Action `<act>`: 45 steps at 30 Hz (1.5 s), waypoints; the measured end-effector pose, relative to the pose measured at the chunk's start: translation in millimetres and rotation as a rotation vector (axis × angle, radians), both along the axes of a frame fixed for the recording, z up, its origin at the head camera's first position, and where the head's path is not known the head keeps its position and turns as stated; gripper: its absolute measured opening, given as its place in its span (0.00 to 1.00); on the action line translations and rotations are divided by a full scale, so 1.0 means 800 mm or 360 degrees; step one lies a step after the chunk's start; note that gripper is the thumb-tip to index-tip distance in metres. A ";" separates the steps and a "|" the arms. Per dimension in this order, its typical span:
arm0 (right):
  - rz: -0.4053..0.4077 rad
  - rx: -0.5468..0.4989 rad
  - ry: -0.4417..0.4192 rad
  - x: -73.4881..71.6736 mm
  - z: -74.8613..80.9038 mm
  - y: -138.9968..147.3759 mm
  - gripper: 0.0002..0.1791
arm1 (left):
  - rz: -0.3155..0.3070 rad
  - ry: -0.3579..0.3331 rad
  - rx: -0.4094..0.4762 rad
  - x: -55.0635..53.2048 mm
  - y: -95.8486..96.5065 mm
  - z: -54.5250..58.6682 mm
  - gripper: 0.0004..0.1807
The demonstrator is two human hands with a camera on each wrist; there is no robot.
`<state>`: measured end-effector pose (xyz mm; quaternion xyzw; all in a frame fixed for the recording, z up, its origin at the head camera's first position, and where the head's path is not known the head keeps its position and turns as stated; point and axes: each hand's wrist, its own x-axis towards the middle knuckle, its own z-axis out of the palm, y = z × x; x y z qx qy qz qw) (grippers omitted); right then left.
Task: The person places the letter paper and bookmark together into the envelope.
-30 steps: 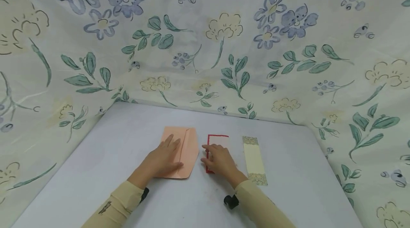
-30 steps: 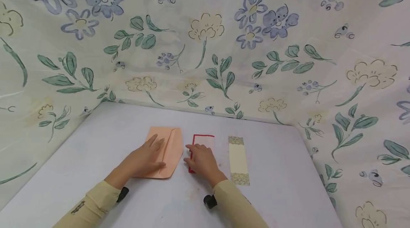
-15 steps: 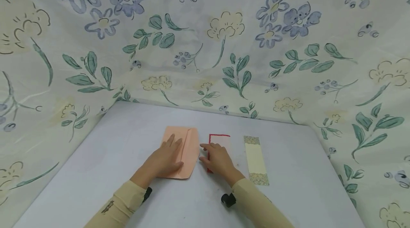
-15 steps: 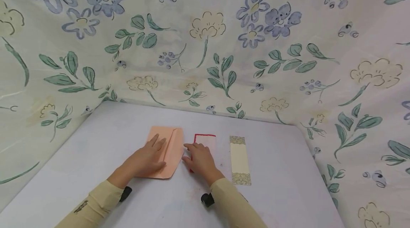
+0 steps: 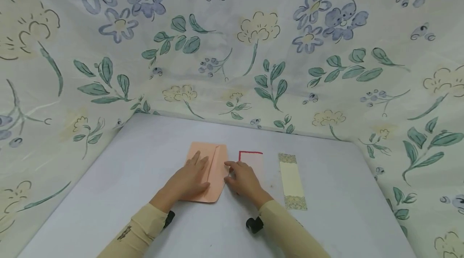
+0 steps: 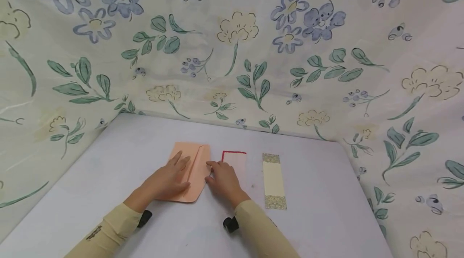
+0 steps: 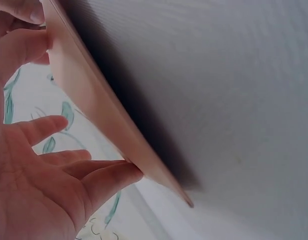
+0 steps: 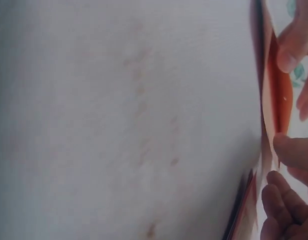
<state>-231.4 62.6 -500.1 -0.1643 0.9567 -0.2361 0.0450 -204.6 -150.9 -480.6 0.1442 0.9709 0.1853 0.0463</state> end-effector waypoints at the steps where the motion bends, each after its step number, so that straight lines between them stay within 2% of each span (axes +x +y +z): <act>1: -0.0022 -0.0072 -0.0037 -0.001 0.000 -0.001 0.29 | -0.0002 -0.0001 -0.0007 0.000 0.000 0.000 0.46; 6: -0.0104 -0.0424 -0.0181 -0.003 0.002 -0.003 0.24 | -0.0009 -0.0026 -0.0033 -0.001 0.001 -0.002 0.46; 9: -0.0116 -0.0498 -0.0235 -0.003 0.001 -0.005 0.20 | 0.0005 -0.0037 -0.0025 -0.001 0.001 -0.003 0.46; 15: -0.0087 -0.0452 -0.0240 -0.003 -0.003 -0.009 0.13 | -0.0010 0.0000 -0.0038 0.000 0.001 -0.004 0.45; 20: -0.0078 -0.0430 -0.0202 -0.002 -0.004 -0.010 0.13 | -0.0020 0.0082 -0.0096 -0.002 -0.001 -0.004 0.46; 24: -0.0068 -0.0422 -0.0201 -0.001 -0.004 -0.010 0.13 | -0.0080 0.0105 -0.0075 -0.004 -0.007 -0.005 0.46; 30: -0.0051 -0.0423 -0.0202 0.000 -0.004 -0.010 0.13 | -0.0145 0.0069 -0.0026 -0.008 -0.012 -0.008 0.44; 39: -0.0047 -0.0408 -0.0185 -0.004 0.000 -0.005 0.14 | -0.0066 -0.0063 0.0036 -0.006 -0.011 -0.001 0.43; 45: -0.0051 -0.0382 -0.0166 -0.008 0.002 -0.003 0.15 | -0.0036 -0.0077 0.0090 -0.008 -0.008 0.000 0.43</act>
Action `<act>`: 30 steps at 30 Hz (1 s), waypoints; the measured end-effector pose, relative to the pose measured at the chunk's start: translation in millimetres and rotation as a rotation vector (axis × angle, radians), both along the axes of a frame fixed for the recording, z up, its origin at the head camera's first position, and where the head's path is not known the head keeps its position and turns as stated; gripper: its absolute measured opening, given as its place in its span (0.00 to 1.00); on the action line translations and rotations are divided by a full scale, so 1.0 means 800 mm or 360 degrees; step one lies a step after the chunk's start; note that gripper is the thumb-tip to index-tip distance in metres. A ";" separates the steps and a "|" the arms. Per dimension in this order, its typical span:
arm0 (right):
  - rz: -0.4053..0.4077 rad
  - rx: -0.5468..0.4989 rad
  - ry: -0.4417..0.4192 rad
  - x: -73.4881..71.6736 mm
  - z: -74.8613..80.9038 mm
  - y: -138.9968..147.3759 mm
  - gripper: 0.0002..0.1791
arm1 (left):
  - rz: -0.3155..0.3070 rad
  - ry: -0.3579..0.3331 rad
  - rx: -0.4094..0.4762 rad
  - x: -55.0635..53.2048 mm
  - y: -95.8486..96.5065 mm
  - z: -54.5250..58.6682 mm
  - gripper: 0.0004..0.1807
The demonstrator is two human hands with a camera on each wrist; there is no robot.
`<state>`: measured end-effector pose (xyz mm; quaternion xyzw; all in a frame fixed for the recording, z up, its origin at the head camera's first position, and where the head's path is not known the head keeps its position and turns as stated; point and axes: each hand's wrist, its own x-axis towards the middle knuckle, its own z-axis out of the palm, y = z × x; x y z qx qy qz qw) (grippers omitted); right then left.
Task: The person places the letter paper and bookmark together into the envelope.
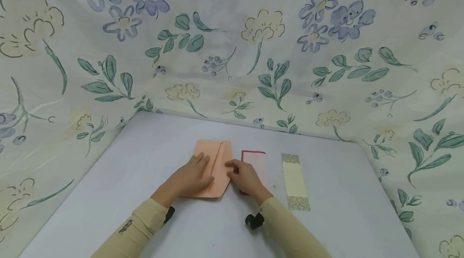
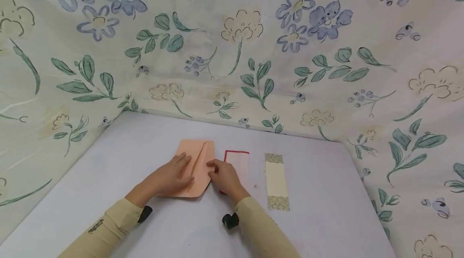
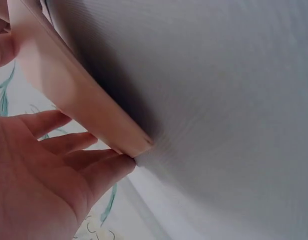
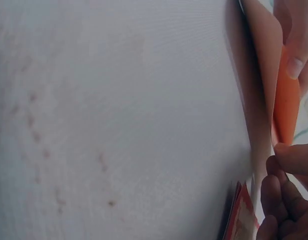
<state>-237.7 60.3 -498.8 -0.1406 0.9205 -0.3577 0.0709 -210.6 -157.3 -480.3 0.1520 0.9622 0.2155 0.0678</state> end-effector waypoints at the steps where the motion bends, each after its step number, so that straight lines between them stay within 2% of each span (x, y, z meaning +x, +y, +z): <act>1: -0.0001 0.0003 0.0002 0.000 0.000 0.001 0.15 | 0.0005 0.0002 0.0006 0.000 0.000 0.000 0.43; 10: 0.0017 -0.0013 0.0047 -0.003 -0.004 0.005 0.15 | 0.0055 0.0000 0.0066 0.002 0.000 0.002 0.41; 20: 0.0020 -0.0027 0.0046 -0.004 -0.004 0.006 0.15 | 0.0048 -0.0022 0.0116 0.005 0.000 0.001 0.35; 30: 0.0009 -0.0034 0.0013 -0.003 -0.005 0.005 0.15 | 0.0007 0.0005 0.0060 0.002 0.002 -0.002 0.34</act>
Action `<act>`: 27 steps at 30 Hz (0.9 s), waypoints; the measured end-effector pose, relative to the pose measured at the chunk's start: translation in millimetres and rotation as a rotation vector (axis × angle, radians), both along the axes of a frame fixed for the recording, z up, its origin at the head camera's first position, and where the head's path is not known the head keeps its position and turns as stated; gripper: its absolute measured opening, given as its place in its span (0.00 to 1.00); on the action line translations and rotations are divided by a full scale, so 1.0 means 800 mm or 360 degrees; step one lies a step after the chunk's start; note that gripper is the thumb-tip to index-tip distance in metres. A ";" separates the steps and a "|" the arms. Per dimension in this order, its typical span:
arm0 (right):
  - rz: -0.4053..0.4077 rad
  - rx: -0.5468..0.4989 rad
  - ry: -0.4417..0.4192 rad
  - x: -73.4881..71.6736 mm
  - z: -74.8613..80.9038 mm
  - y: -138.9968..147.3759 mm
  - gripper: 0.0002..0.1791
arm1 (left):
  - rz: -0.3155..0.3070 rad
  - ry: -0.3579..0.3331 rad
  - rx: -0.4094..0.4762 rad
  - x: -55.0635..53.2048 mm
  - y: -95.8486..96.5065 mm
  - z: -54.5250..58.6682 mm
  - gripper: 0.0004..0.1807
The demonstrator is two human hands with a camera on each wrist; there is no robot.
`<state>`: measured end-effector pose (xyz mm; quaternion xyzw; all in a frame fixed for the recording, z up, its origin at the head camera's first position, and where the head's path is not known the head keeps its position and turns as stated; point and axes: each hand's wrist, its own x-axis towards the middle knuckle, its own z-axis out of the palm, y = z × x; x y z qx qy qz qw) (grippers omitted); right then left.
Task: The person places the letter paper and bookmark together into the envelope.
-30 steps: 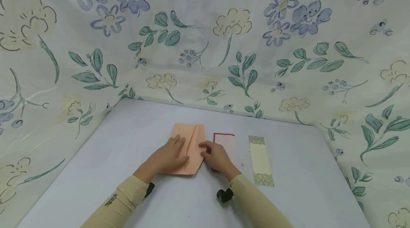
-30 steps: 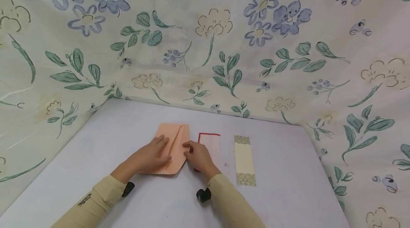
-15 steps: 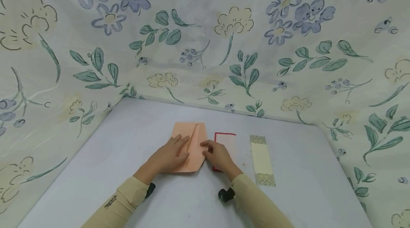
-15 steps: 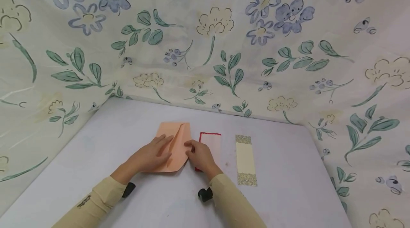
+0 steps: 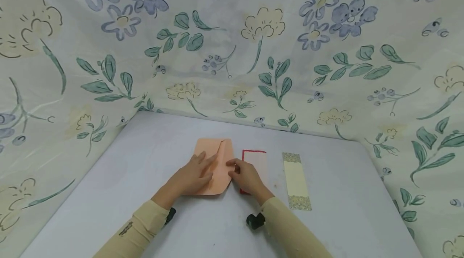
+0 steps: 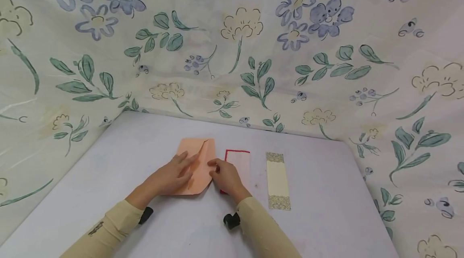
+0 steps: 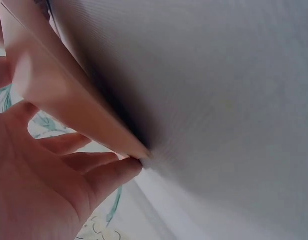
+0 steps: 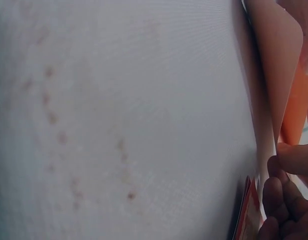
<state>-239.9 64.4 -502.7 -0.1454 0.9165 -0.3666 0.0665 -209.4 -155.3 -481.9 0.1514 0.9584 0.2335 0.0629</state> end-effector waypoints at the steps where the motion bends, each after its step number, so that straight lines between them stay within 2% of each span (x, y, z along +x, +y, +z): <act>1: 0.0002 -0.0004 -0.0005 0.000 0.000 -0.001 0.15 | -0.0015 0.0007 -0.0011 -0.001 0.000 0.000 0.34; 8: 0.0013 -0.0025 -0.0010 0.001 0.001 -0.003 0.14 | -0.0054 0.0039 -0.0094 -0.005 0.004 -0.001 0.35; 15: 0.0007 -0.0006 -0.0035 0.000 -0.002 -0.005 0.15 | -0.0086 0.0037 -0.0055 -0.007 0.005 -0.002 0.36; 21: 0.0021 0.0002 -0.0015 0.000 -0.002 -0.004 0.15 | -0.0073 -0.0017 -0.0070 -0.008 0.006 -0.001 0.36; 27: 0.0033 0.0011 0.0015 -0.001 -0.001 -0.004 0.14 | -0.0062 0.0000 -0.0019 -0.007 0.003 -0.004 0.36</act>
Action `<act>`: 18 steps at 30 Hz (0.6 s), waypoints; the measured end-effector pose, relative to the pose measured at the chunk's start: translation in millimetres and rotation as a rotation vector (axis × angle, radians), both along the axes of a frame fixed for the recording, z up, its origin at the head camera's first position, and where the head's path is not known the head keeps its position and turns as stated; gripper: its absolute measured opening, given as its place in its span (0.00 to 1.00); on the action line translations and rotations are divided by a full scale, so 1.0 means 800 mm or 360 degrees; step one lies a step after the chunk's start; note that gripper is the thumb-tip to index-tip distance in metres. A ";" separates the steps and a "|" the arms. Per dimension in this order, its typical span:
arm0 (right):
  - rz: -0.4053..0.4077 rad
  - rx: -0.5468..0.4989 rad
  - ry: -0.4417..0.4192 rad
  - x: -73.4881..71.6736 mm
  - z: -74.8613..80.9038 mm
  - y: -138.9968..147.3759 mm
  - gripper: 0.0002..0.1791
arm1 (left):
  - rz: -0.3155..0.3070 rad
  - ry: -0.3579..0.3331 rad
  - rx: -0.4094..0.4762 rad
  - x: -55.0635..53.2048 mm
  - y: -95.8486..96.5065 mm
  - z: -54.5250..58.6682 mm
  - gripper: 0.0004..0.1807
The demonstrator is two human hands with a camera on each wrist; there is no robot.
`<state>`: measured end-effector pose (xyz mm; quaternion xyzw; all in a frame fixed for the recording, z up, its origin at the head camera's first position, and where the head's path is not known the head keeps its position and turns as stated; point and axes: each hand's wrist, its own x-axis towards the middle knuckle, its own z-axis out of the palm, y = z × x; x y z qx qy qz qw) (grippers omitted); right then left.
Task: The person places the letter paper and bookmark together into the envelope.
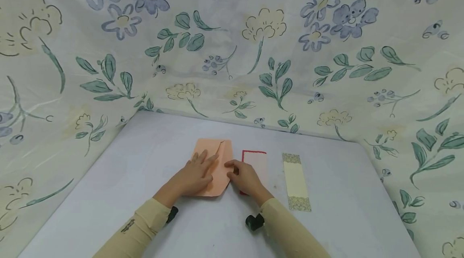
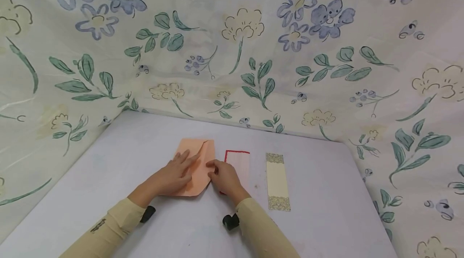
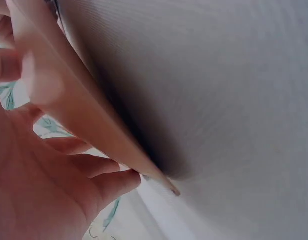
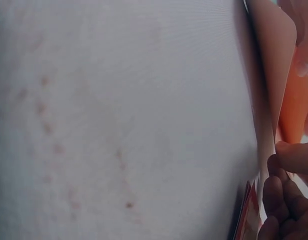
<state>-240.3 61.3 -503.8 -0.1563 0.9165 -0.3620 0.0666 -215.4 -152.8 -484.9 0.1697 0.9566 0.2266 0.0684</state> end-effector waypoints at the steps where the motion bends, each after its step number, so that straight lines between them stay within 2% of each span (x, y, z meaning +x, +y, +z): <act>1: 0.0000 0.0004 0.0003 0.000 0.000 0.000 0.14 | 0.0003 0.0006 0.0009 0.000 -0.001 -0.001 0.37; 9: 0.0001 0.0001 -0.0009 0.000 -0.001 0.000 0.14 | 0.0035 0.0019 0.0049 0.001 -0.006 -0.003 0.38; 18: -0.0015 0.0012 -0.0031 -0.001 -0.003 -0.001 0.14 | 0.0051 -0.0062 0.0026 0.002 -0.005 -0.001 0.41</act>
